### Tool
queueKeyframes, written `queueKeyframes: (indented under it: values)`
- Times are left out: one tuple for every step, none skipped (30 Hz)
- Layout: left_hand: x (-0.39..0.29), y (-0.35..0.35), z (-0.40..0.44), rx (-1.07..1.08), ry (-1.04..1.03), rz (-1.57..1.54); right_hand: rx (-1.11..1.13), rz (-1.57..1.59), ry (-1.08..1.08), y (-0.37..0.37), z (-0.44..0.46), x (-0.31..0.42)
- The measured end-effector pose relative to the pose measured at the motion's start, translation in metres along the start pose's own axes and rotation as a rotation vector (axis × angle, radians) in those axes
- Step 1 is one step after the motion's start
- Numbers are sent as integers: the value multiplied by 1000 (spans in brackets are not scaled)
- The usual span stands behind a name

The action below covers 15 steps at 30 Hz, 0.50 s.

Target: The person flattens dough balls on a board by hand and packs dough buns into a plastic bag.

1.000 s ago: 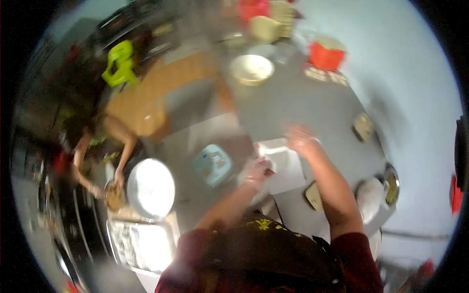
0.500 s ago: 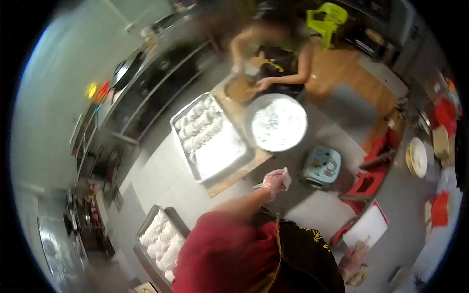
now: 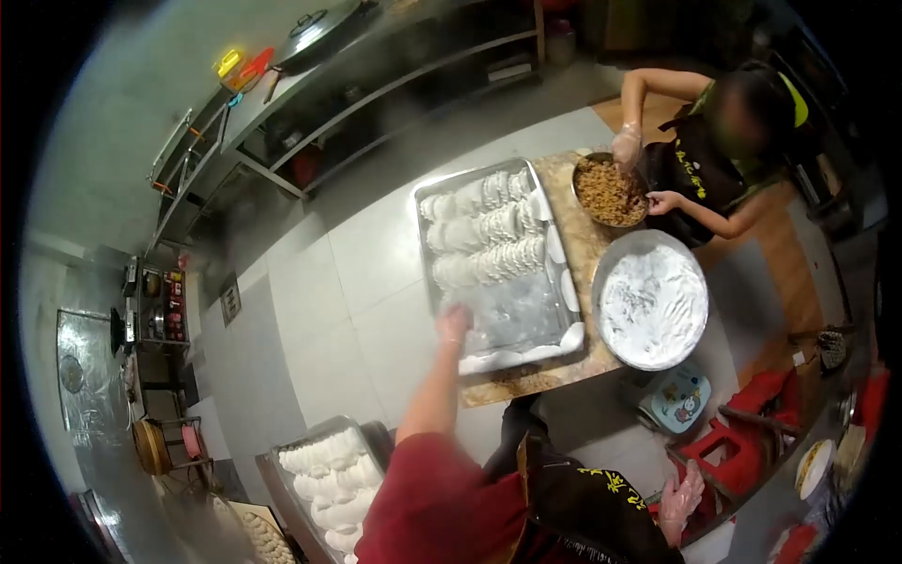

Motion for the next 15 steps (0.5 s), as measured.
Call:
queueKeyframes:
  values:
    - [6, 14, 31, -30, -88, 108, 7, -14, -5, 0, 5, 17]
    - [7, 24, 56, -58, -177, 217, 37, -32, 37, -3, 8, 35]
    - [-10, 25, 63, -56, -164, 219, 67, -50, 80, -8, 10, 50]
    - [-39, 24, 57, -85, -30, 184, 72, -59, 76, -11, 13, 59]
    - [-50, 28, 57, -114, 104, 150, 99, -75, 88, -16, 15, 67]
    - [-36, 37, 73, -112, 115, 153, 128, -90, 101, -20, 17, 73]
    - [-20, 52, 97, -128, 19, 243, 133, -98, 95, -24, 20, 76]
    - [-3, 65, 117, -143, -79, 334, 161, -101, 115, -30, 22, 77]
    - [15, 80, 133, -207, -82, 444, 190, -103, 134, -35, 23, 79]
    - [7, 85, 133, -202, -74, 448, 195, -109, 127, -36, 23, 81]
    - [0, 92, 131, -198, 1, 571, 214, -106, 136, -37, 23, 85]
    - [-5, 99, 129, -190, 74, 693, 230, -101, 142, -37, 23, 87]
    - [10, 109, 137, -175, 73, 696, 229, -102, 127, -37, 23, 85]
    - [40, 126, 147, -262, 11, 337, 232, -115, 131, -40, 21, 81]
    - [36, 125, 138, -276, 57, 260, 234, -123, 125, -42, 17, 76]
Point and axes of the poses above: each hand's wrist, its own z-axis towards the middle knuckle, its own y-axis out of the back of the hand, x = y × z, the point moved 7 cm from there along z, towards the middle knuckle, and after that the axes turned 10 degrees about -y, right-handed, at the moved point
